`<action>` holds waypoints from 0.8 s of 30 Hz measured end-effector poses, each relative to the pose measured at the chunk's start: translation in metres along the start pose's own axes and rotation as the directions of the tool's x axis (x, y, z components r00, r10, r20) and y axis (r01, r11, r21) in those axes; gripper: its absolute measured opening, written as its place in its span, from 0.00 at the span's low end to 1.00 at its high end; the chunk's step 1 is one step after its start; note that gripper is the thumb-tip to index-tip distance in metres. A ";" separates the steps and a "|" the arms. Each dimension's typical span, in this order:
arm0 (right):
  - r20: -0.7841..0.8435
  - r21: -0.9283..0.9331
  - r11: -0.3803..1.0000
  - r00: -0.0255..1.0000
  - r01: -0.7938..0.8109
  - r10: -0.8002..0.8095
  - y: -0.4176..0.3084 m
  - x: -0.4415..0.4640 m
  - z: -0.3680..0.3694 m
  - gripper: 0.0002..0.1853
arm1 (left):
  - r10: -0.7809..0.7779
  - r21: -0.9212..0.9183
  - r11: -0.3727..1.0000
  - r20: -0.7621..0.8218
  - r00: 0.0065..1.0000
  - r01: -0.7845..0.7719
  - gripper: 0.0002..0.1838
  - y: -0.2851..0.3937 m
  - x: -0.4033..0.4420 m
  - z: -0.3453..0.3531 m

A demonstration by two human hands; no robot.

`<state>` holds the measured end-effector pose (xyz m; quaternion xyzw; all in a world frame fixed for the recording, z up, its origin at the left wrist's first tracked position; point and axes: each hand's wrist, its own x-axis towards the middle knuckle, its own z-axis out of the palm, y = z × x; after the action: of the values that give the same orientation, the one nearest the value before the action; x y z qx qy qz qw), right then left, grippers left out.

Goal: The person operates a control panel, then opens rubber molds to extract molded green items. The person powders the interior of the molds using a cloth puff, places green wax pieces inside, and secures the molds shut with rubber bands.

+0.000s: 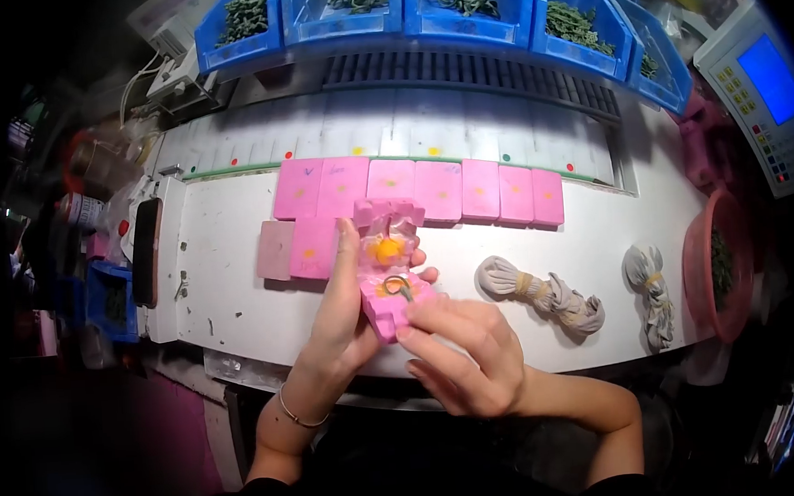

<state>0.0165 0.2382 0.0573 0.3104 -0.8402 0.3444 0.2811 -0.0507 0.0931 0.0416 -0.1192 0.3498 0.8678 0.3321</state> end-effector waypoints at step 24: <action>0.081 0.352 0.816 0.884 -0.457 0.460 0.019 0.037 0.007 0.15 | 0.292 0.329 0.890 0.124 0.948 -0.317 0.25 -0.005 0.009 -0.008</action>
<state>-0.0228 0.2314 0.0709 0.1439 -0.8110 0.5517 0.1313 -0.0545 0.0946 0.0294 0.0281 0.4984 0.8381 0.2200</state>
